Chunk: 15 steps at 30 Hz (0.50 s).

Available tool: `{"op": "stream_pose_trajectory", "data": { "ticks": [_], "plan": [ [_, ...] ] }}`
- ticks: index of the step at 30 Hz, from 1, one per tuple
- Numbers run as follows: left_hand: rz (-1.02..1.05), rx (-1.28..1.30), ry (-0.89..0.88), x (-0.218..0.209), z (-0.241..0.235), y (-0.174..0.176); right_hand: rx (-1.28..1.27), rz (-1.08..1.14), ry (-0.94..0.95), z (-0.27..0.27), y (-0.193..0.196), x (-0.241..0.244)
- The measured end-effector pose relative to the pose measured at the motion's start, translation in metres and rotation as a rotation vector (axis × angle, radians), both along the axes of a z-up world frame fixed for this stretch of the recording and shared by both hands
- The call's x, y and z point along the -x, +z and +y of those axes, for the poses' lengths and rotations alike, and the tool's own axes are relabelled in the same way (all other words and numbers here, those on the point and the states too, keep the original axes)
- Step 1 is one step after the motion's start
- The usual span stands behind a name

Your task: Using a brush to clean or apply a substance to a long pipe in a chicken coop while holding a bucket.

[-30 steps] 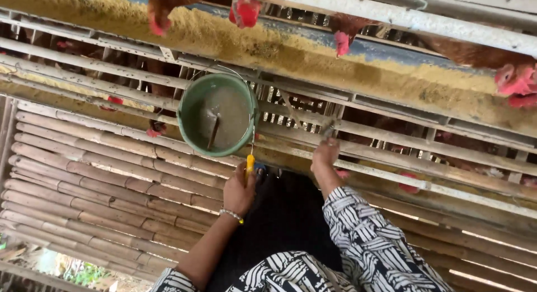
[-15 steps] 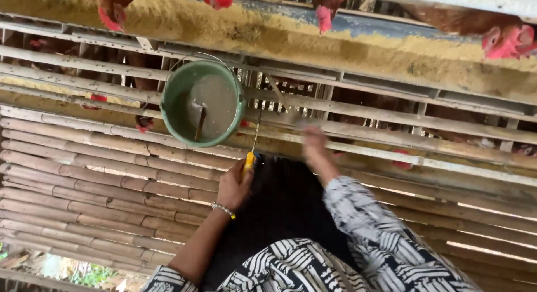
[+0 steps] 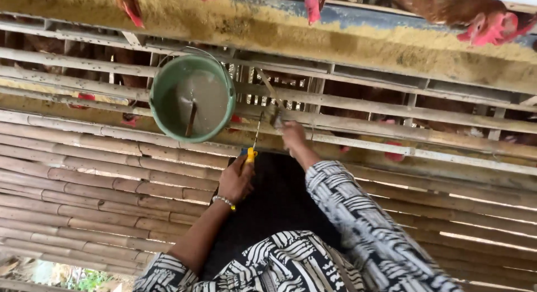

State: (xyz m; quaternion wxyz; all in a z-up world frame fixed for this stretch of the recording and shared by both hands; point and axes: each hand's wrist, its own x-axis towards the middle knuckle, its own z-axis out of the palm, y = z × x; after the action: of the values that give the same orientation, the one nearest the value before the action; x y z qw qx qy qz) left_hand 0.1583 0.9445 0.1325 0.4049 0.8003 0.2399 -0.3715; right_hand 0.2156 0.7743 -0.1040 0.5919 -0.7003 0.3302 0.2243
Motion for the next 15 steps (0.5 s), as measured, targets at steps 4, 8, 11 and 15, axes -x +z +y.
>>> {"op": "stream_pose_trajectory", "data": {
  "ticks": [4, 8, 11, 15],
  "plan": [
    [0.002, 0.003, -0.025, -0.001, -0.001, -0.007, -0.012, -0.168, -0.350, -0.069, -0.015, 0.015],
    [-0.003, 0.029, 0.002, -0.005, 0.001, -0.011, 0.299, 0.170, -0.394, -0.076, 0.112, 0.009],
    [-0.002, 0.035, -0.027, 0.003, 0.003, -0.017, 0.242, 0.257, -0.375, -0.063, 0.032, 0.015],
    [-0.044, 0.040, -0.106, -0.005, -0.002, -0.024, 0.415, 0.089, 0.432, -0.003, 0.108, 0.001]
  ]
}}
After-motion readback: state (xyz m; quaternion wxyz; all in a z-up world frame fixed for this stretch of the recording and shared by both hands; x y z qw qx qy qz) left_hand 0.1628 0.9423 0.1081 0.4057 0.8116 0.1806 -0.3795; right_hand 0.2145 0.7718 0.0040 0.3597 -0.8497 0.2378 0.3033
